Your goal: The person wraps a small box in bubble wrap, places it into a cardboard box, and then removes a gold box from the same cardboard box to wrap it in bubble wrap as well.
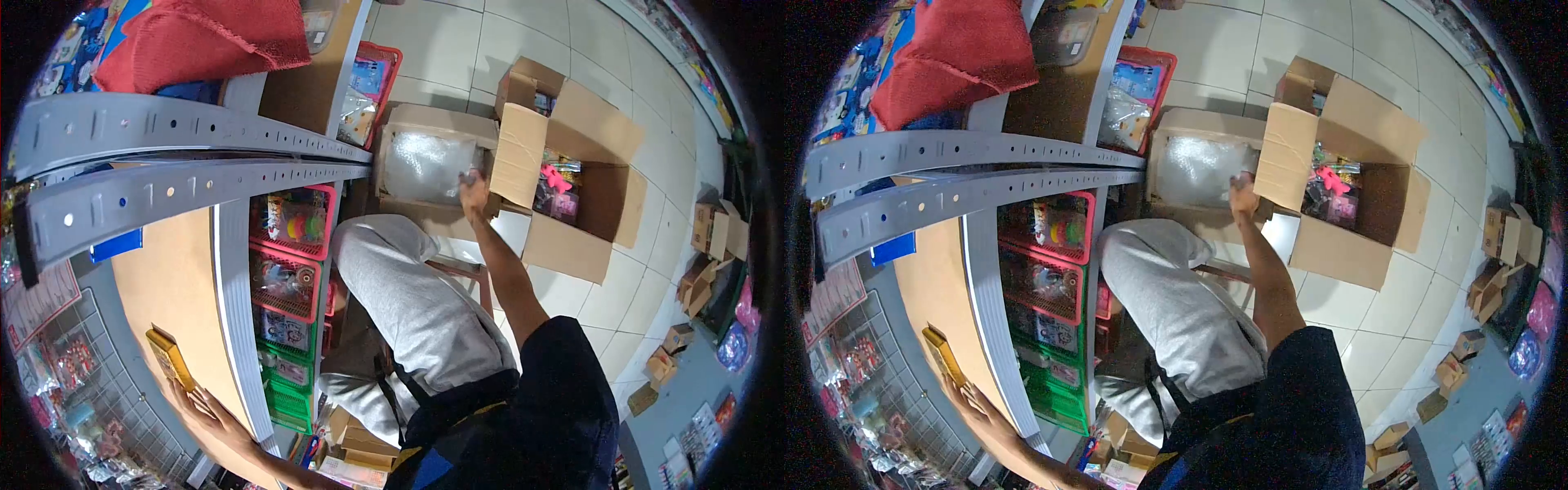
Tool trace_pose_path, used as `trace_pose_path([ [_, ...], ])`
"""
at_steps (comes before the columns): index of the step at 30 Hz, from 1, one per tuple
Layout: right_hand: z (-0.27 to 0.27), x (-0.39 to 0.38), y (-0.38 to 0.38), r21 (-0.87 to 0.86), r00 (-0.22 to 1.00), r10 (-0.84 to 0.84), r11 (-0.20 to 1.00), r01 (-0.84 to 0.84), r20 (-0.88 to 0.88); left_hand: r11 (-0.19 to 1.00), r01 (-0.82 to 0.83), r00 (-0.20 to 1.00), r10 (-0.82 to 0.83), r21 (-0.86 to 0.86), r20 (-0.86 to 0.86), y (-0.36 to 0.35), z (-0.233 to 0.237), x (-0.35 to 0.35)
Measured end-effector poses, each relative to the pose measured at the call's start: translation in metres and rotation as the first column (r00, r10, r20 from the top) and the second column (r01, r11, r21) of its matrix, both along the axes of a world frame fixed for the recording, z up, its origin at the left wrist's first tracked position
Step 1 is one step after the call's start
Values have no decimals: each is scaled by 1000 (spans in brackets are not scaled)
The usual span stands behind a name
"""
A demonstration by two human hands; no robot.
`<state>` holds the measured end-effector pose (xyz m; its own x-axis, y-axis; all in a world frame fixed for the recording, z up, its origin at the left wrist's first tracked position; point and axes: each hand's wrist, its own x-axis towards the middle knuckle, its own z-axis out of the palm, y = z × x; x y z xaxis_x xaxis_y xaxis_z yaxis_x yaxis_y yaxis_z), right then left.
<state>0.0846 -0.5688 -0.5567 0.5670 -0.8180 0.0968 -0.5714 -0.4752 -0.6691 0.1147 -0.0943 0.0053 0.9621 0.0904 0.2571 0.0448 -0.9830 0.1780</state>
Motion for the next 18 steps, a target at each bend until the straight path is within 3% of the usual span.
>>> trace_pose_path([
  [2, 75, 11, 14, -77, 995, 96, 992, -97, -14, 1000, 10, 1000, -9, -15, 4, 3, -1, 0],
  [5, 144, 16, 26, -126, 910, 402, 912, -389, 101, 996, 20, 1000, -21, -84, -10, 5, -3, -1],
  [8, 190, 29, 43, -143, 820, 474, 880, -453, 319, 974, 27, 1000, -24, -227, 17, 3, -6, -1],
  [9, 225, 36, 48, -239, 797, 488, 872, -427, 356, 962, 22, 999, -13, -274, 37, -3, -6, -1],
  [10, 243, 42, 52, -135, 773, 447, 890, -436, 451, 946, 19, 998, 0, -323, 61, -5, -5, -3],
  [11, 258, 47, 55, -34, 742, 398, 891, -454, 539, 986, 108, 986, -90, -124, 142, 5, -5, -3],
  [12, 276, 52, 59, 68, 709, 341, 875, -480, 618, 976, 102, 964, -145, 193, 223, 4, 2, -6],
  [14, 335, 60, 65, 355, 629, 165, 705, -614, 759, 948, 43, 922, -159, 315, 352, -8, 8, -17],
  [15, 362, 65, 68, 442, 562, 56, 556, -704, 825, 944, 175, 865, -283, 281, 414, -12, 12, -22],
  [16, 385, 69, 72, 492, 508, -65, 381, -783, 859, 941, 311, 845, -336, 129, 415, -12, 7, -30],
  [18, 427, 70, 80, 490, 481, -96, 150, -859, 872, 858, 499, 799, -401, -122, 448, -36, 5, -40],
])
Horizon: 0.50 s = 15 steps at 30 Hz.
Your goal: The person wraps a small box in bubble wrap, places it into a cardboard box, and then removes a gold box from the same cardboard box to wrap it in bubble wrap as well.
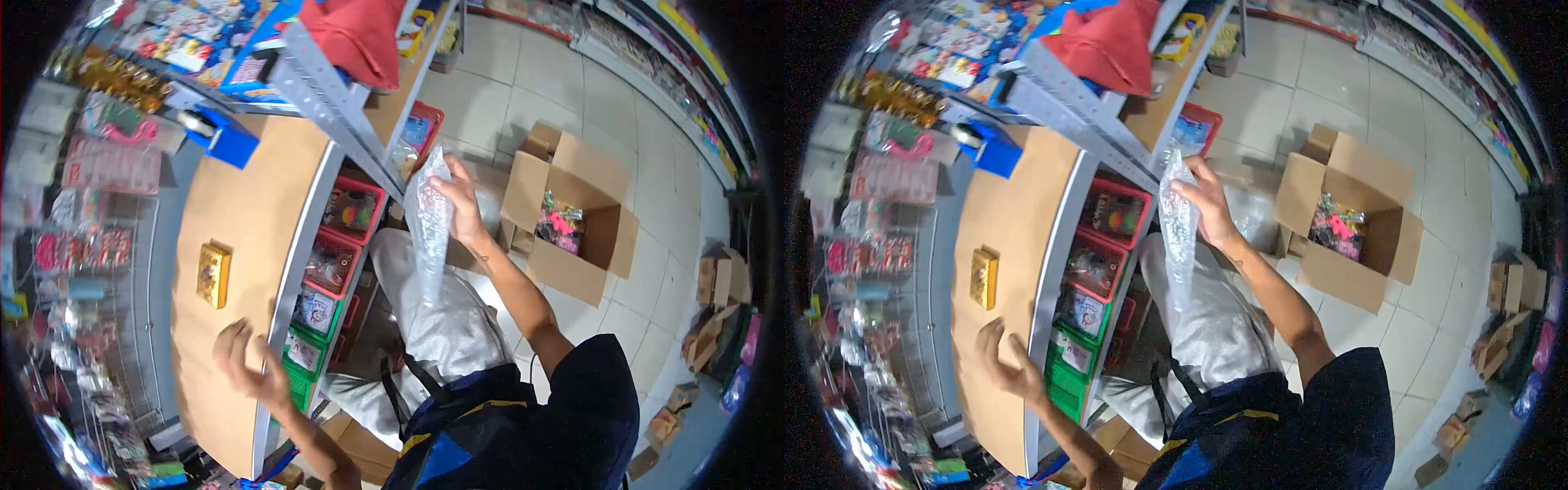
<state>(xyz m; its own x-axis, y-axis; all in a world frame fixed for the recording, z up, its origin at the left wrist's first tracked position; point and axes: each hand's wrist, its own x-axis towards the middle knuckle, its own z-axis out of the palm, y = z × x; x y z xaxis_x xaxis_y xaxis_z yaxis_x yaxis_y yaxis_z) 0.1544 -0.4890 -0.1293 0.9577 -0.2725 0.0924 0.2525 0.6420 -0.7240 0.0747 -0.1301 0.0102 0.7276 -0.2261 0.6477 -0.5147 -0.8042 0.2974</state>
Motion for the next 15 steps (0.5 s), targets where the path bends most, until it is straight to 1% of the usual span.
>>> trace_pose_path([
  [1, 28, -3, 3, 78, 991, 134, 988, -135, 19, 980, 7, 993, -30, -200, -113, -26, 5, -3],
  [2, 49, -7, 9, 151, 963, 267, 951, -271, 43, 920, -8, 973, -84, -393, -215, -53, 11, -3],
  [3, 62, -8, 17, 205, 938, 342, 916, -345, 51, 833, 18, 926, -222, -554, -304, -67, 9, 1],
  [4, 74, -7, 27, 256, 907, 417, 872, -418, 61, 715, 20, 859, -369, -699, -354, -77, 7, 5],
  [6, 96, -16, 56, 369, 823, 563, 752, -547, 73, 591, -45, 686, -568, -806, -454, -86, 8, 5],
  [7, 129, -26, 71, 372, 801, 598, 744, -555, 0, 553, -128, 632, -594, -823, -497, -84, 12, 1],
  [9, 134, -10, 76, 76, 618, 770, 614, -785, 158, 393, -221, 619, -651, -893, -440, -78, 13, -5],
  [12, 155, -16, 103, -247, 683, 727, 677, -693, 74, 527, -269, 652, -517, -806, -555, -54, 35, -26],
  [13, 158, -14, 108, -383, 683, 726, 654, -652, 77, 491, -291, 721, -451, -821, -526, -49, 41, -30],
  [14, 162, -12, 110, -511, 682, 727, 618, -597, 83, 465, -312, 747, -419, -829, -516, -37, 41, -35],
  [15, 171, -11, 106, -419, 541, 841, 480, -771, -33, 436, -331, 773, -384, -837, -506, -21, 41, -40],
])
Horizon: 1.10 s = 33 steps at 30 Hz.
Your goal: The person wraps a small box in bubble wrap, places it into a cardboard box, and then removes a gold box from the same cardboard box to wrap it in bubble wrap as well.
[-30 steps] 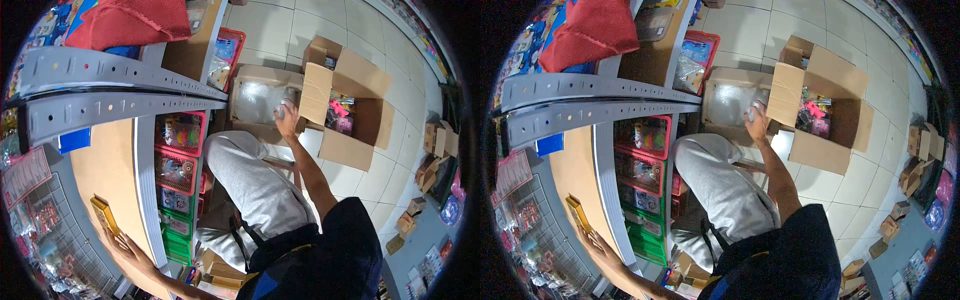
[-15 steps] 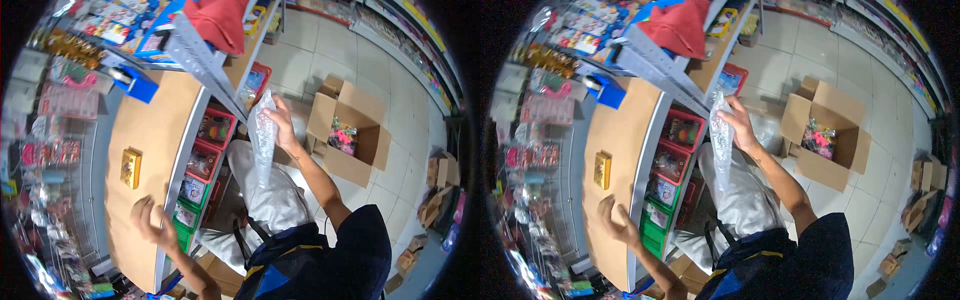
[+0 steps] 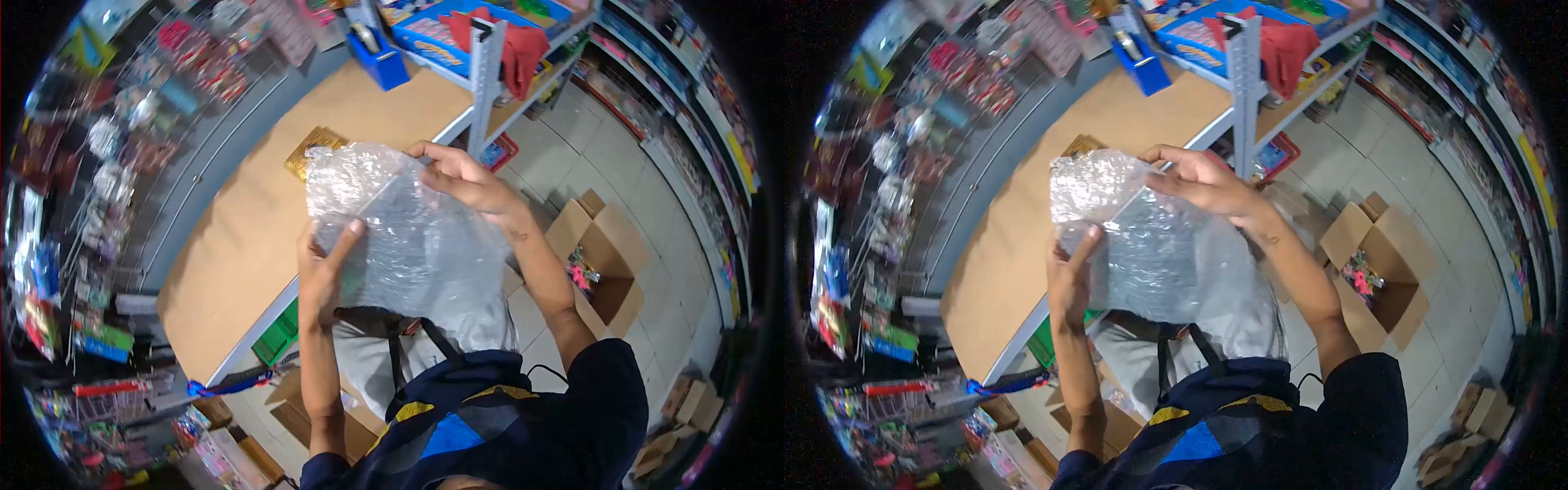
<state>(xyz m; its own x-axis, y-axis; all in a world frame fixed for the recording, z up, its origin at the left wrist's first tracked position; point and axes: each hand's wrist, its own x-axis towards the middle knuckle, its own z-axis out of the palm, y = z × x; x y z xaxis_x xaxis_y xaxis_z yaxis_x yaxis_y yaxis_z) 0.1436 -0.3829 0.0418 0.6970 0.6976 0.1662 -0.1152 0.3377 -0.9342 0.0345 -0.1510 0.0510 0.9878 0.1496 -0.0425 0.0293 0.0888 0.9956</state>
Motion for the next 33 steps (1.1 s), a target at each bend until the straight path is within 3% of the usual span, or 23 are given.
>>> trace_pose_path([
  [3, 7, 6, 3, -316, 975, 221, 927, -201, 28, 993, -102, 993, 97, 64, 63, 44, 13, -19],
  [4, 12, 6, 9, -228, 955, 296, 928, -295, -29, 987, -125, 991, 120, 102, 57, 56, 22, -25],
  [7, 18, 11, 36, -376, 936, 292, 904, -204, 195, 951, -206, 971, 170, 230, 166, 88, 41, -39],
  [8, 30, 7, 46, -337, 959, 277, 910, -240, 63, 929, -241, 959, 184, 281, 217, 100, 45, -43],
  [9, 32, 11, 59, -346, 945, 220, 930, -128, 242, 903, -277, 945, 194, 330, 264, 110, 50, -47],
  [11, 33, 20, 85, -291, 819, 92, 952, 95, 566, 743, -345, 932, 202, 574, 300, 130, 68, -56],
  [12, 44, 13, 98, -273, 801, -53, 925, 265, 597, 681, -367, 914, 138, 634, 380, 150, 68, -60],
  [13, 47, 15, 111, -168, 634, -151, 894, 414, 758, 613, -392, 891, 65, 686, 450, 164, 67, -63],
  [14, 49, 23, 123, -30, 424, -237, 845, 534, 874, 530, -480, 790, -87, 699, 607, 150, 89, -61],
  [15, 52, 27, 133, 133, 182, -303, 779, 613, 935, 289, -564, 736, -250, 774, 629, 153, 102, -61],
  [16, 53, 25, 141, 216, 118, -343, 785, 581, 932, 218, -566, 760, -237, 795, 606, 158, 101, -68],
  [17, 47, 25, 145, 167, 110, -272, 812, 560, 956, 146, -564, 782, -222, 813, 583, 163, 99, -75],
  [20, 7, 27, 153, -20, 62, -12, 868, 496, 998, 79, -454, 866, -197, 888, 460, 186, 63, -88],
  [24, -2, 22, 136, -330, 89, 320, 869, 369, 943, 112, -254, 953, -141, 961, 269, 205, 14, -108],
  [27, -9, 56, 140, -429, 332, 335, 863, 269, 882, 150, -217, 968, -97, 965, 233, 216, -12, -120],
  [28, -7, 70, 142, -422, 509, 273, 883, 204, 816, 186, -230, 967, -68, 955, 246, 223, -18, -120],
  [31, -8, 126, 144, -349, 145, 319, 809, 473, 937, 305, -284, 954, -3, 909, 299, 239, -21, -121],
  [33, -8, 155, 149, -482, 186, 444, 794, 371, 876, 380, -343, 938, 94, 859, 333, 240, -14, -119],
])
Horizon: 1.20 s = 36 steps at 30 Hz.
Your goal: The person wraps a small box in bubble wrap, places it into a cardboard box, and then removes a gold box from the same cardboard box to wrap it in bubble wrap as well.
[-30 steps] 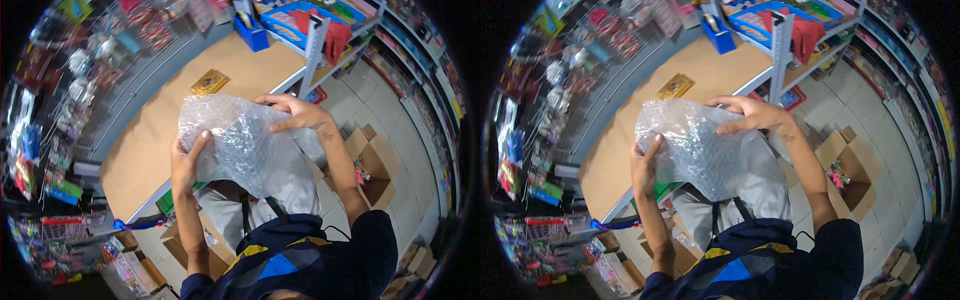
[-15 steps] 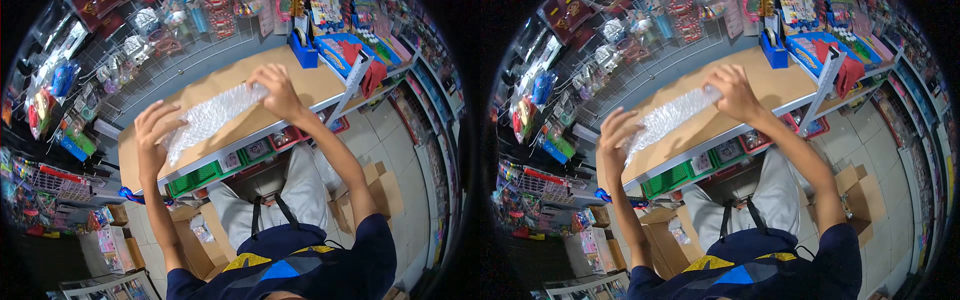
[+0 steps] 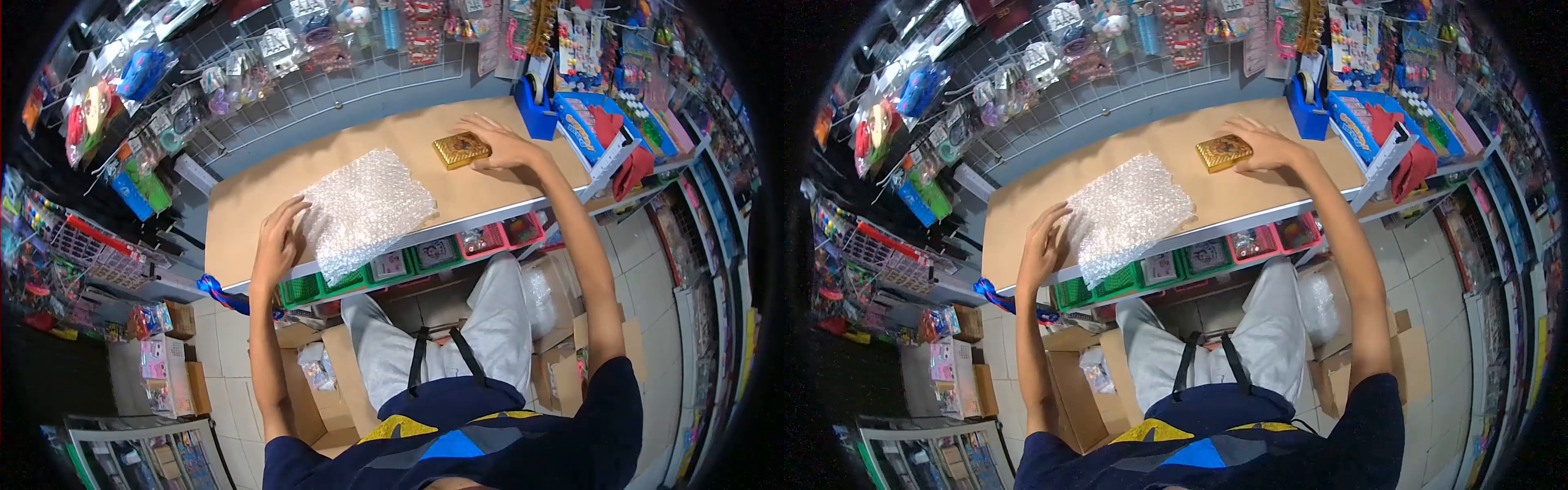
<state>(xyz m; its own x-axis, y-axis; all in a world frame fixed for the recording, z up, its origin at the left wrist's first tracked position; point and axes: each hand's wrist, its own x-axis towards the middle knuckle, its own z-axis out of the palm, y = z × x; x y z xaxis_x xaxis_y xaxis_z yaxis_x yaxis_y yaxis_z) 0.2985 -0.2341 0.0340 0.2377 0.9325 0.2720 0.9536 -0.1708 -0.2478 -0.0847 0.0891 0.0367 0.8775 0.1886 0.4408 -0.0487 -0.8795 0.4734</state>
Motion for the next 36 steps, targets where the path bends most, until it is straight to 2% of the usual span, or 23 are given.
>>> trace_pose_path([
  [1, -2, 10, 1, -60, 998, 41, 997, -44, -39, 1000, -12, 999, 12, -1, -31, 0, 0, 1],
  [4, -7, 25, 5, -72, 922, -39, 997, 13, -385, 975, -56, 984, 90, 214, -156, -19, -3, 8],
  [5, -6, 24, 5, -66, 917, -90, 995, 70, -388, 977, -45, 958, 101, 210, -268, -19, -9, 14],
  [8, 10, -15, 4, 115, 882, -204, 954, 277, -425, 972, -35, 952, 104, 233, -289, -21, -26, 32],
  [9, 12, -28, 7, 171, 875, -183, 943, 285, -449, 975, -27, 926, 107, 219, -363, -23, -21, 41],
  [12, 8, -74, 26, 143, 736, -123, 947, 288, -666, 983, 108, 931, -47, 150, -362, -28, -18, 74],
  [14, 5, -110, 38, 172, 897, -216, 938, 300, -387, 977, 131, 926, -60, 170, -373, -29, -24, 93],
  [16, -1, -144, 54, 215, 899, -249, 915, 340, -361, 974, 127, 936, -56, 187, -347, -29, -26, 104],
  [18, 6, -177, 64, 131, 883, -425, 881, 454, -199, 979, 87, 963, -36, 183, -267, -36, -17, 98],
  [19, -16, -177, 71, 234, 901, -408, 871, 433, -149, 981, 64, 973, -21, 181, -228, -39, -14, 92],
  [22, -30, -186, 72, 214, 917, -369, 893, 395, -155, 999, -21, 992, 26, 37, -124, -49, -16, 77],
  [23, -27, -189, 69, 150, 911, -391, 901, 408, -128, 998, -39, 993, 44, 49, -110, -55, -16, 74],
  [26, -36, -181, 63, 204, 940, -296, 923, 327, -167, 999, -49, 989, 49, 1, -142, -72, -13, 75],
  [30, -31, -166, 49, 154, 931, -173, 960, 232, -321, 997, 5, 991, 6, 78, -134, -84, -20, 91],
  [33, -36, -155, 45, 227, 887, -64, 956, 186, -456, 998, 41, 998, -39, 51, -40, -84, -29, 100],
  [36, -39, -150, 44, 214, 854, -58, 957, 195, -518, 999, 33, 995, -29, 38, -93, -78, -29, 102],
])
